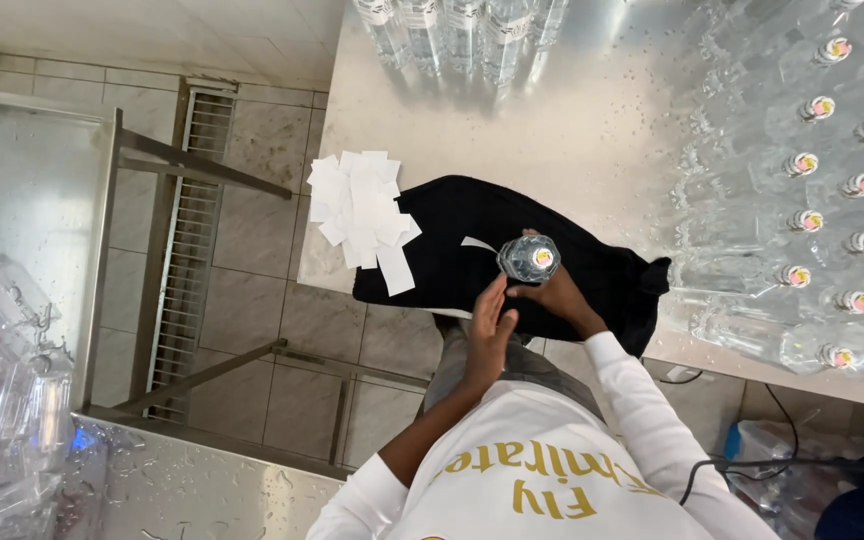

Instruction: Manually applying adhesive labels to plastic water bottles at a production station.

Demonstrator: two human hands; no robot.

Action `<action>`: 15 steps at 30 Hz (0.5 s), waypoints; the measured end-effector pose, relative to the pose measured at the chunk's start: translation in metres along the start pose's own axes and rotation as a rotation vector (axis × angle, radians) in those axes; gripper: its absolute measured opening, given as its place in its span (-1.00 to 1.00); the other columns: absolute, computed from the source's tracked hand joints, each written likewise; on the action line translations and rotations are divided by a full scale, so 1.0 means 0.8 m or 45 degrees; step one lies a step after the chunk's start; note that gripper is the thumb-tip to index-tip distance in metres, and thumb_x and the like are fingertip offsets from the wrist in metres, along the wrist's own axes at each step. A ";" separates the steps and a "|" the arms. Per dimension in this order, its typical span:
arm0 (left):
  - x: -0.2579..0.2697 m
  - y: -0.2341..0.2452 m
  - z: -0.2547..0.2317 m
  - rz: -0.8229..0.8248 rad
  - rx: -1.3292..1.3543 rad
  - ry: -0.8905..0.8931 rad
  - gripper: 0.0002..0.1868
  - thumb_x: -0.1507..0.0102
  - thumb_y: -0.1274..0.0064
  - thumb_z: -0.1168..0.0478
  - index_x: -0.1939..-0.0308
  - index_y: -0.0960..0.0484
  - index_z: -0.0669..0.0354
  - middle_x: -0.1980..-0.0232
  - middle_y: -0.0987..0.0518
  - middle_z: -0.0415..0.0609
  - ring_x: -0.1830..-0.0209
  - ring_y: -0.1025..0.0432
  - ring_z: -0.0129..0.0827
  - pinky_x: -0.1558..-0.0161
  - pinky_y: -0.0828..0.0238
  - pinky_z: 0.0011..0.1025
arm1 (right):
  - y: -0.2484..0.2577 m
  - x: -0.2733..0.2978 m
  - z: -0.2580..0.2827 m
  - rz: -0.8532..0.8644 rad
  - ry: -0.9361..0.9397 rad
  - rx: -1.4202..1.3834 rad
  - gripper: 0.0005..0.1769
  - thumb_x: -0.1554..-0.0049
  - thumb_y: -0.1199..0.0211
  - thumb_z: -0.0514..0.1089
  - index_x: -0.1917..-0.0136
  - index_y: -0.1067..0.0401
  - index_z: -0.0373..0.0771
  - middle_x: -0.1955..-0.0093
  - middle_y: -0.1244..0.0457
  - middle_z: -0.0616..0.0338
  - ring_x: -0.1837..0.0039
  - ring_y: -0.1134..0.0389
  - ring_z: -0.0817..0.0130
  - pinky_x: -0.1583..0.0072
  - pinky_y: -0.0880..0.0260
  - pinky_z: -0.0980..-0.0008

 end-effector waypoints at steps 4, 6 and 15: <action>-0.020 -0.047 -0.035 0.203 -0.285 -0.023 -0.01 -0.53 -0.04 -0.07 -0.80 0.31 0.01 -0.80 0.33 0.34 -0.75 0.54 0.42 -0.65 0.53 0.45 | -0.023 -0.021 -0.055 -0.211 0.068 0.077 -0.04 -0.01 -0.71 0.04 -0.53 -0.38 -0.36 -0.48 -0.30 -0.30 -0.57 -0.26 -0.19 -0.62 -0.17 -0.18; -0.035 -0.053 -0.030 0.133 -0.347 -0.106 0.02 -0.53 -0.04 0.00 -0.80 0.37 0.09 -0.82 0.46 0.28 -0.79 0.60 0.23 -0.68 0.66 0.25 | -0.037 -0.030 -0.082 -0.318 -0.064 0.595 0.35 0.10 -0.72 0.02 -0.79 -0.08 -0.17 -0.65 -0.16 0.33 -0.60 -0.22 0.44 -0.73 0.12 0.32; -0.047 -0.079 -0.143 0.053 -0.026 -0.318 0.17 -0.41 0.26 -0.60 -0.79 0.15 0.14 -0.82 0.14 0.22 -0.79 0.15 0.05 -0.52 0.02 -0.09 | 0.005 0.038 0.094 -0.732 0.422 0.431 0.06 0.18 -0.79 0.27 -0.31 -0.35 -0.36 -0.05 -0.19 -0.03 -0.13 -0.30 -0.05 -0.19 -0.35 0.07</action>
Point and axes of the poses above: each hand's wrist, its own x-axis away from the middle knuckle, its own y-axis out of the back of the hand, z = x × y, the point moved 5 cm from there along -x, towards the middle knuckle
